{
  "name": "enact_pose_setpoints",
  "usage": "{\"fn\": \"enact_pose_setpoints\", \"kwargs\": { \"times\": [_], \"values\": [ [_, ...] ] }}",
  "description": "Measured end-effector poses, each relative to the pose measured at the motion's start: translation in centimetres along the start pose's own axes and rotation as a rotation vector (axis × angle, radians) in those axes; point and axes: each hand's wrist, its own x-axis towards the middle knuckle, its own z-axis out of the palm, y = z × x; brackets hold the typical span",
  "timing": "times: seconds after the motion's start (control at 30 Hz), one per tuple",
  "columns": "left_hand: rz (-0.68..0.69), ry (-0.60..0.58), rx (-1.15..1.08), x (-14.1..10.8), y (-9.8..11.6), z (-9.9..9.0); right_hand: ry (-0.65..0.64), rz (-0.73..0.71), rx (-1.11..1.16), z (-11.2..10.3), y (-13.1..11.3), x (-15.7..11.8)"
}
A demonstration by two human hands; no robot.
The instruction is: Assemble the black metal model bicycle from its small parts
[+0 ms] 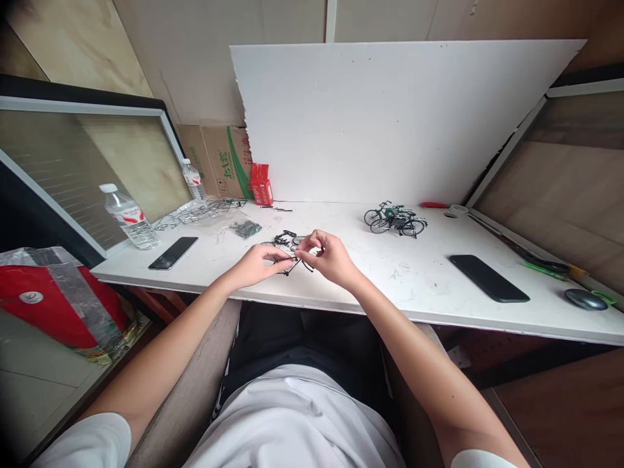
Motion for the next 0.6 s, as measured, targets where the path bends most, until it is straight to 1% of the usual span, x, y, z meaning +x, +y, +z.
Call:
{"fn": "enact_pose_setpoints", "kwargs": {
  "times": [0.03, 0.07, 0.17, 0.2, 0.27, 0.3, 0.33, 0.4, 0.47, 0.53, 0.6],
  "values": [
    [-0.011, -0.013, -0.061, 0.1, -0.2, -0.1, 0.01, 0.015, 0.021, -0.2, -0.1, 0.1],
    [-0.027, -0.05, -0.148, 0.2, -0.4, -0.3, 0.023, 0.033, 0.045, -0.4, -0.2, 0.2],
    [-0.082, -0.178, -0.506, 0.4, -1.2, -0.8, 0.074, 0.093, 0.129, -0.9, -0.7, 0.4],
    [-0.089, -0.183, -0.618, 0.4, -1.4, -0.9, 0.094, 0.105, 0.161, -1.0, -0.9, 0.5],
    [-0.076, -0.154, -0.777, 0.5, -1.8, -1.1, 0.127, 0.11, 0.22, -1.3, -1.1, 0.7],
    [-0.067, -0.16, -0.821, 0.5, -1.9, -1.1, 0.139, 0.109, 0.243, -1.4, -1.2, 0.7],
    [-0.064, -0.189, -0.844, 0.5, -1.9, -1.0, 0.146, 0.11, 0.259, -1.4, -1.2, 0.7],
    [-0.077, -0.281, -0.846, 0.5, -1.8, -0.7, 0.15, 0.12, 0.274, -1.5, -1.3, 0.8],
    [-0.096, -0.345, -0.839, 0.4, -1.5, -0.1, 0.155, 0.127, 0.275, -1.4, -1.3, 0.7],
    [-0.099, -0.355, -0.847, 0.3, -1.2, 0.7, 0.155, 0.125, 0.274, -1.2, -1.2, 0.7],
    [-0.092, -0.333, -0.843, 0.2, -1.0, 1.5, 0.145, 0.123, 0.284, -0.9, -1.3, 0.6]
  ]
}}
